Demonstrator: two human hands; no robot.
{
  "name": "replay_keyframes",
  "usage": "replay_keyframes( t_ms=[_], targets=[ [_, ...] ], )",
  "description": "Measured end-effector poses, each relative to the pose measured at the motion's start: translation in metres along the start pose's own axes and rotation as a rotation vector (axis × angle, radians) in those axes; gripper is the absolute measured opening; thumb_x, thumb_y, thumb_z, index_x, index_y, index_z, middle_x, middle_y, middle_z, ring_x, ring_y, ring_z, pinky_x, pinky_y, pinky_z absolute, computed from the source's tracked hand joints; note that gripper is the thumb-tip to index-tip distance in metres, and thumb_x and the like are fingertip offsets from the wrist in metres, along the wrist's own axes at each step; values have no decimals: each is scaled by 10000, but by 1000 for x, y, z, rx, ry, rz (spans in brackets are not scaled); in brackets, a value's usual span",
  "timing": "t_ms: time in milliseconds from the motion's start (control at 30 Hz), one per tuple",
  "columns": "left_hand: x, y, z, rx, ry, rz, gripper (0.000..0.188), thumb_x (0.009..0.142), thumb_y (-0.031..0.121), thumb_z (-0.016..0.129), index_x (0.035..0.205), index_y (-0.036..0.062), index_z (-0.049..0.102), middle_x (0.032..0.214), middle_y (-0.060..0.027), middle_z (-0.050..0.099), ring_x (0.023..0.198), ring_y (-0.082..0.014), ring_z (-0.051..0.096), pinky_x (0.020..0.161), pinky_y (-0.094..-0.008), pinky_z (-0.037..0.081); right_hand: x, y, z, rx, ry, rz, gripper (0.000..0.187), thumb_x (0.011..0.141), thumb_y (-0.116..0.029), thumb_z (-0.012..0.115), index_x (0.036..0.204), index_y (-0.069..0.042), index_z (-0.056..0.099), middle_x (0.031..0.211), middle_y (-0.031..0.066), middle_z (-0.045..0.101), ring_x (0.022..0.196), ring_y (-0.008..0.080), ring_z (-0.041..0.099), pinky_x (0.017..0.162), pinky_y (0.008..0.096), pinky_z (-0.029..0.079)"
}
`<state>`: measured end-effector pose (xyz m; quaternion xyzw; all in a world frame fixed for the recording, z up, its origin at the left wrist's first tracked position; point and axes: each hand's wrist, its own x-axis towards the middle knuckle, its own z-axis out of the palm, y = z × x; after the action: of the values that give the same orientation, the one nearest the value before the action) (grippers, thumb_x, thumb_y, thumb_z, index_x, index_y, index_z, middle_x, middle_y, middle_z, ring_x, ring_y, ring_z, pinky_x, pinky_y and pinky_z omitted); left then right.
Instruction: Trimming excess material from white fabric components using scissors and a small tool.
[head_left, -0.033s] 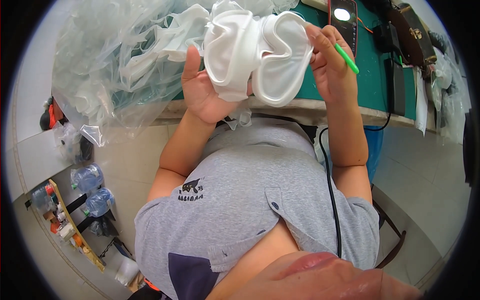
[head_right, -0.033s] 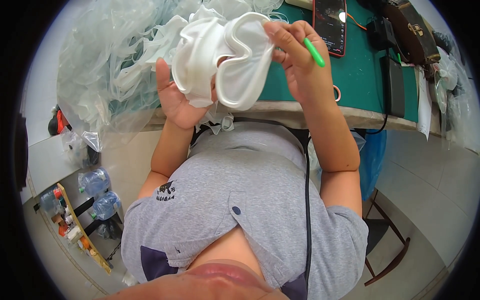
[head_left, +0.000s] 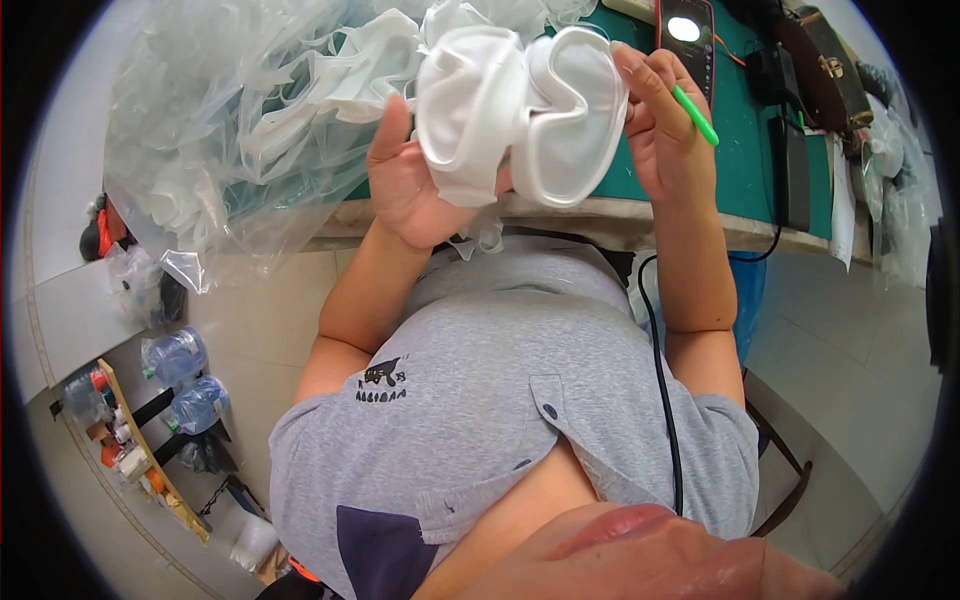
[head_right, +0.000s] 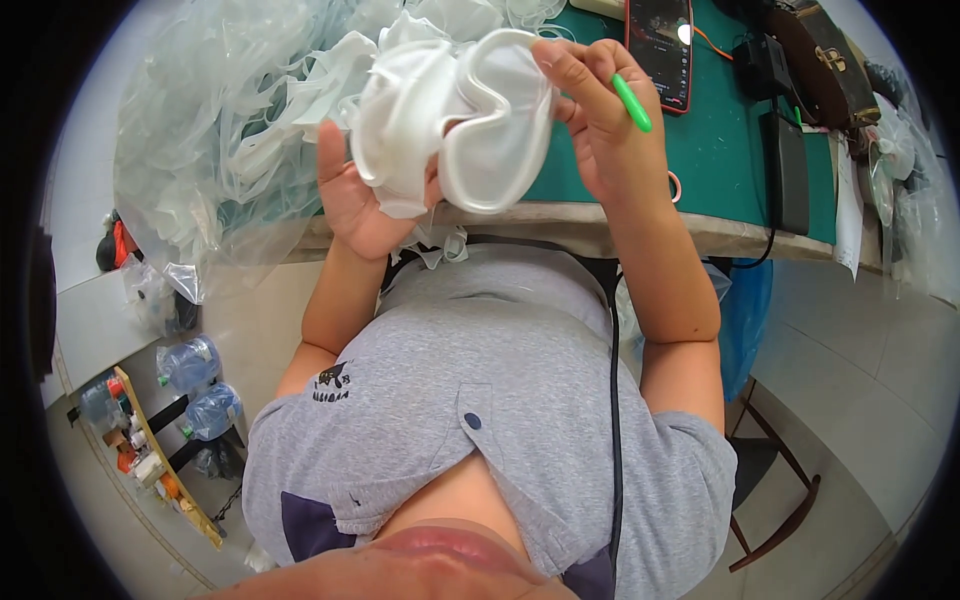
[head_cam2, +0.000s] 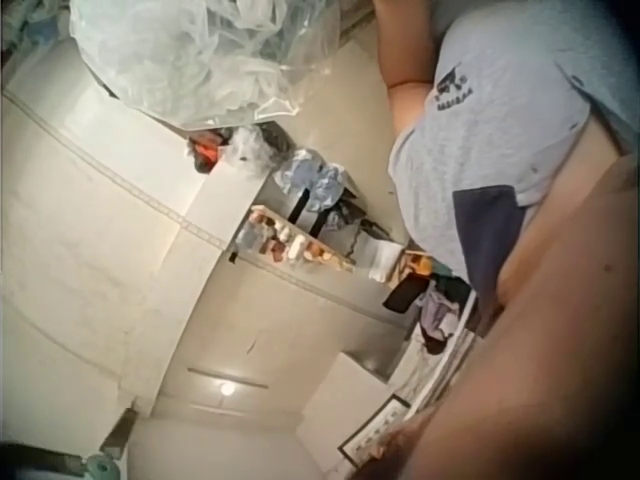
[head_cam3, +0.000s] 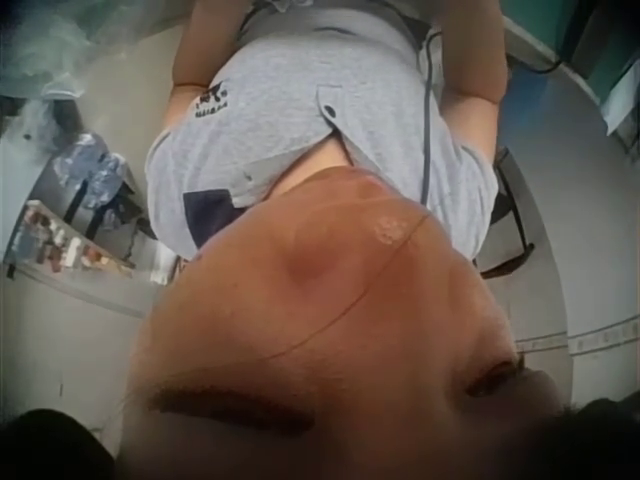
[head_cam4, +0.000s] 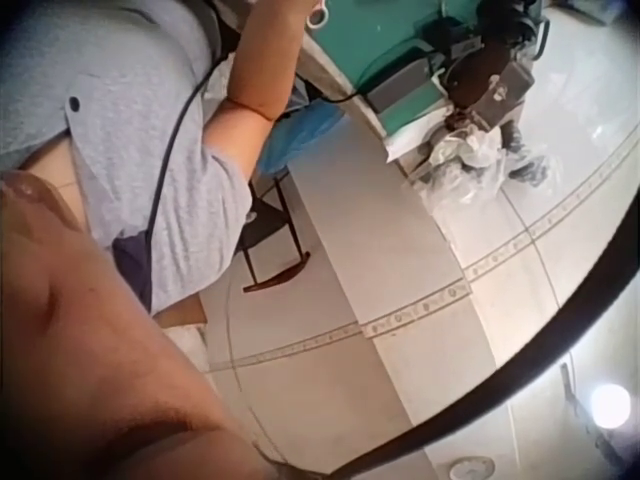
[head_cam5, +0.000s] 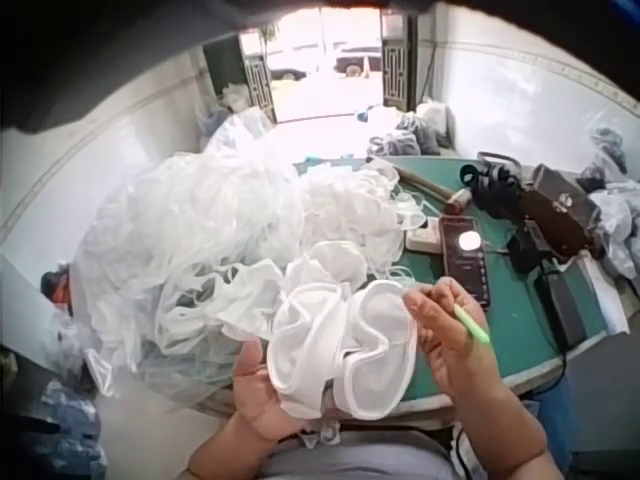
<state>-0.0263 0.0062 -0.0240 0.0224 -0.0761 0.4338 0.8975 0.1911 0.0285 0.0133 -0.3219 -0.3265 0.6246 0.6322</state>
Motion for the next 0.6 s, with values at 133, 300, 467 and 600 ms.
replay_keyframes(
  t_ms=[133,300,467,600],
  targets=[
    [0,-8,3,141,75,-96,756,871,510,539,1433,93,253,1451,-146,316,1331,-324,320,1068,-564,263,4,-2,2,-18,43,-88,282,870,-42,624,731,-132,396,841,41,614,730,53,583,619,169,480],
    [6,-12,6,122,109,-100,765,872,594,469,1423,99,277,1421,-140,365,1293,-335,377,1055,-577,278,4,-4,-5,-124,-189,-119,273,862,29,583,768,-106,365,978,96,589,884,90,543,784,178,434],
    [8,-9,1,152,71,2,797,865,655,408,1418,95,287,1390,-143,407,1259,-312,428,1047,-543,319,-8,0,-10,-406,-484,-476,288,869,58,556,810,-98,321,1104,140,547,842,77,525,752,207,444],
    [4,-7,-8,208,0,9,730,865,518,529,1400,76,303,1359,-143,433,1246,-295,444,1040,-487,361,-20,-4,-7,-424,-483,-429,368,832,3,659,812,-92,304,1249,219,472,745,71,553,647,184,471]
  ],
)
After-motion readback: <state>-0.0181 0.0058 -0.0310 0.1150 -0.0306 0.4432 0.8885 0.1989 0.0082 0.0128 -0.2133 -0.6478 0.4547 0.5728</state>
